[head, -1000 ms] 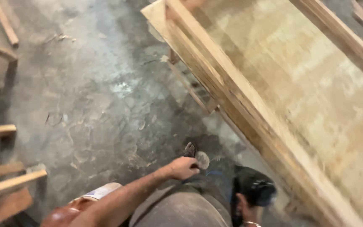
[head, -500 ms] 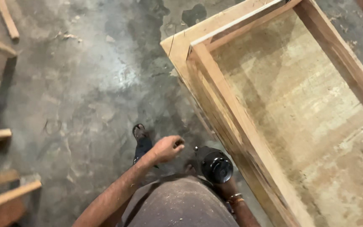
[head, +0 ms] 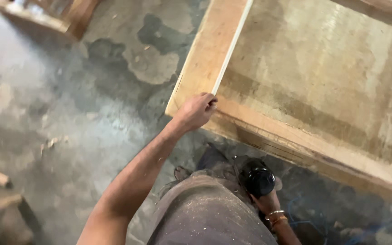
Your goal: The person assembles rectangular wooden frames in a workshop. They hold a pneumatic nail gun, position thin wood strips along the frame edges, drive nails into the joints, hammer nails by hand, and carry and stack finished frames with additional wood pieces on the concrete floor.
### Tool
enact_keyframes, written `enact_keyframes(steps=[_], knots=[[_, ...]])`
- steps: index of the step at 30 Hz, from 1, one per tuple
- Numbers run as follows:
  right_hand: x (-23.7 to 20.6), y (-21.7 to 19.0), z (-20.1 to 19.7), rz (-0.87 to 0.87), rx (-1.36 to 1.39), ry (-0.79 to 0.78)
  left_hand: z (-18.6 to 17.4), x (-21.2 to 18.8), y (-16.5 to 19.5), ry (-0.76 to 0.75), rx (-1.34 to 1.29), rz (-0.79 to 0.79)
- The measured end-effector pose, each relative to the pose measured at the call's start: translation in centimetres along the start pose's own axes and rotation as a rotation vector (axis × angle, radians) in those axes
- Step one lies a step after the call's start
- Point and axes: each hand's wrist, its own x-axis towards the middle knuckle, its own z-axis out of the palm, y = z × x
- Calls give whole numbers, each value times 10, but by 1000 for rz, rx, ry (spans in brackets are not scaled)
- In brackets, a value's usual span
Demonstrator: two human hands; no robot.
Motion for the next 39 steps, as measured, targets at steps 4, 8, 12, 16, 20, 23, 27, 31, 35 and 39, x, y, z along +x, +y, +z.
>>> enact_keyframes(steps=[4,8,12,16,20,23,27,31,35,39], knots=[[20,-32,55,221,67,74,3,90,-29,-60,100,315],[27,-82,109,564,422,319,7,157,-60,-289,294,481],[42,-124,147,398,-98,475,2,216,-82,-469,573,752],[54,-182,189,1072,364,543,-13,274,-103,-434,667,1144],[93,-256,249,1359,706,917,-22,293,-113,-614,633,1294],[138,-327,300,1400,722,1214,-43,291,-123,-748,581,1395],[210,-416,362,1262,496,1448,-89,286,-141,-928,636,1443],[279,-489,425,1522,954,1723,-99,284,-145,-1285,916,1176],[323,-538,473,1560,877,1798,-59,250,-134,-1657,823,1338],[360,-595,507,1516,586,1855,-24,164,-134,-1921,-28,324]])
